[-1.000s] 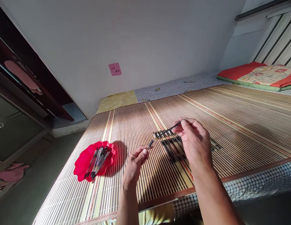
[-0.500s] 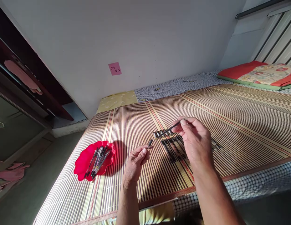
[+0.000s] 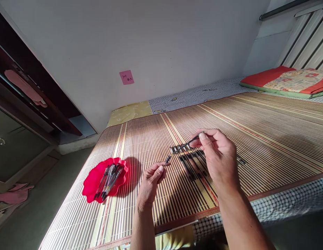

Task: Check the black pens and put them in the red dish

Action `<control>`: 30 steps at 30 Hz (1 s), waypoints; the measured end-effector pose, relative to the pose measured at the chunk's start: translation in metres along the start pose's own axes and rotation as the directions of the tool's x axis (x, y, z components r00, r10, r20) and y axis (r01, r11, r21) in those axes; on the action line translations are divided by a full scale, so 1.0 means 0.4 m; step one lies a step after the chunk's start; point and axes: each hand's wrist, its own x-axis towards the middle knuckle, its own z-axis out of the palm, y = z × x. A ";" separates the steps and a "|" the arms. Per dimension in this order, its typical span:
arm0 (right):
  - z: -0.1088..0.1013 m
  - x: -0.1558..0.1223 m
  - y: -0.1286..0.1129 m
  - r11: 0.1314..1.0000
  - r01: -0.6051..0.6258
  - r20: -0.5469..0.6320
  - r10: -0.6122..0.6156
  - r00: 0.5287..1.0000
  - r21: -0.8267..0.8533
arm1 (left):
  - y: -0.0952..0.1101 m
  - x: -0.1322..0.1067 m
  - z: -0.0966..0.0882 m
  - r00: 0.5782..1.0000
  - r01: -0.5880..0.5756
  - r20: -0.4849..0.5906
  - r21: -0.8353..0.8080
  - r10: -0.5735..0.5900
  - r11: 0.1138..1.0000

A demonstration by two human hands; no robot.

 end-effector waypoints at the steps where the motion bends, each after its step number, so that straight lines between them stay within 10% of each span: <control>1: 0.001 -0.001 -0.010 0.999 0.028 0.011 -0.028 1.000 -0.040 | -0.004 0.000 -0.003 1.000 -0.006 -0.007 0.014 0.006 1.000; 15: 0.000 -0.002 -0.040 1.000 0.007 0.213 -0.002 0.977 -0.020 | 0.011 -0.007 0.001 1.000 0.000 0.027 0.062 -0.001 0.998; 22: 0.033 -0.020 0.017 0.984 -0.018 0.534 0.111 0.838 -0.176 | 0.015 -0.008 0.027 0.996 0.081 -0.020 -0.105 -0.084 0.991; 30: 0.039 -0.019 0.059 0.979 -0.143 0.508 0.197 0.838 -0.144 | 0.012 -0.011 0.025 0.992 0.122 0.066 -0.175 -0.112 0.977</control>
